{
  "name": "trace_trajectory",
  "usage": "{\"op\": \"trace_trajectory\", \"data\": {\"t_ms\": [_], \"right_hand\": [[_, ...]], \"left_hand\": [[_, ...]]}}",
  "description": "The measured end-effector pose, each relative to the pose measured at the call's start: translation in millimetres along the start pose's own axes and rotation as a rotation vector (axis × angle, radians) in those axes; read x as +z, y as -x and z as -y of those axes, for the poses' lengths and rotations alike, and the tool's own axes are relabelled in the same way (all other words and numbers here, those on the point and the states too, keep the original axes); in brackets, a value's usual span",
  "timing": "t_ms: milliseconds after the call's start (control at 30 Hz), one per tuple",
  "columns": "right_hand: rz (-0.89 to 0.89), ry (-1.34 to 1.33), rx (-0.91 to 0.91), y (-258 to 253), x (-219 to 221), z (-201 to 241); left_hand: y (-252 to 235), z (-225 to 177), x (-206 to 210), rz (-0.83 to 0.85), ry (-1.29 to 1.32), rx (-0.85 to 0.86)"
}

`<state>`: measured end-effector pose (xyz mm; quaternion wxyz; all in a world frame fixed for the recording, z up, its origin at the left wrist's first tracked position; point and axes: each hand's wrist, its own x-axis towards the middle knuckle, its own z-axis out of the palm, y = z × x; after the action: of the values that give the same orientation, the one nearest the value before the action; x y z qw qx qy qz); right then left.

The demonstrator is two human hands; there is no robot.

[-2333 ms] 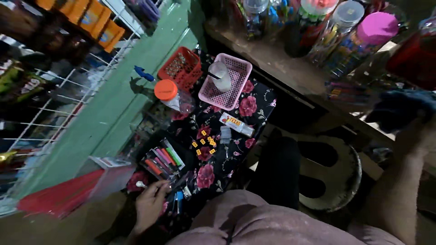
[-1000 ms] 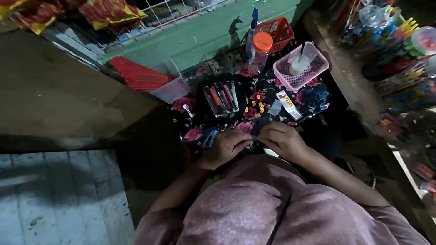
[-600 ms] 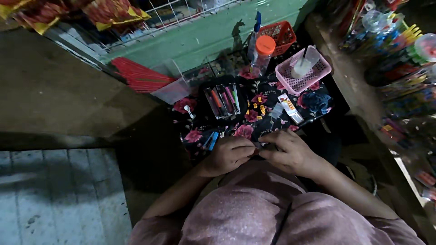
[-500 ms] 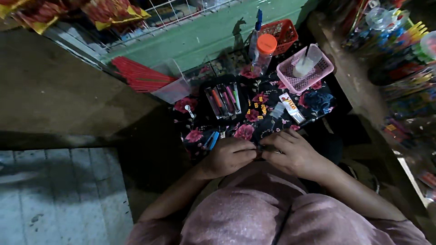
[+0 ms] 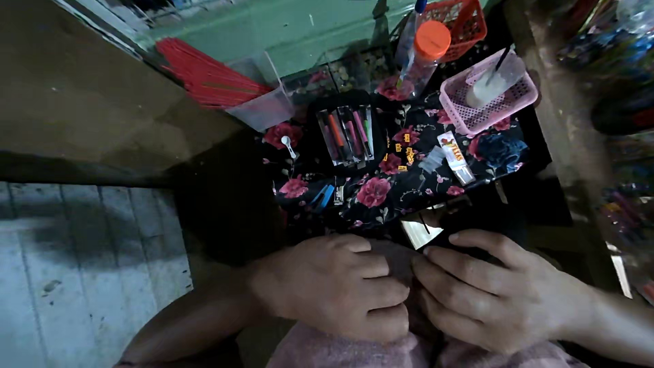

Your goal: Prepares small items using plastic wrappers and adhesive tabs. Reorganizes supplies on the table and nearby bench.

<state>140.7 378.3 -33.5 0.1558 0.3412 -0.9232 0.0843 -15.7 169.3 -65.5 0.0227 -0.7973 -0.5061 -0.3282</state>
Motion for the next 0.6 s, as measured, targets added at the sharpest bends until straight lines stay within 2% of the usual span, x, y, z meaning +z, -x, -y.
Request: {"op": "trace_trajectory", "data": {"t_ms": [167, 400, 533, 600], "right_hand": [[-0.012, -0.075, 0.006, -6, -2, -4], [-0.006, -0.186, 0.015, -12, 21, -11], [-0.122, -0.499, 0.114, -6, 67, -44], [-0.211, -0.502, 0.243, -2, 107, -79]], "left_hand": [[5, -7, -3, -0.066, -0.139, -0.078], [18, -6, 5, -0.055, -0.135, -0.157], [34, 0, 16, -0.098, -0.211, -0.247], [44, 5, 19, -0.112, -0.241, -0.287]]}}
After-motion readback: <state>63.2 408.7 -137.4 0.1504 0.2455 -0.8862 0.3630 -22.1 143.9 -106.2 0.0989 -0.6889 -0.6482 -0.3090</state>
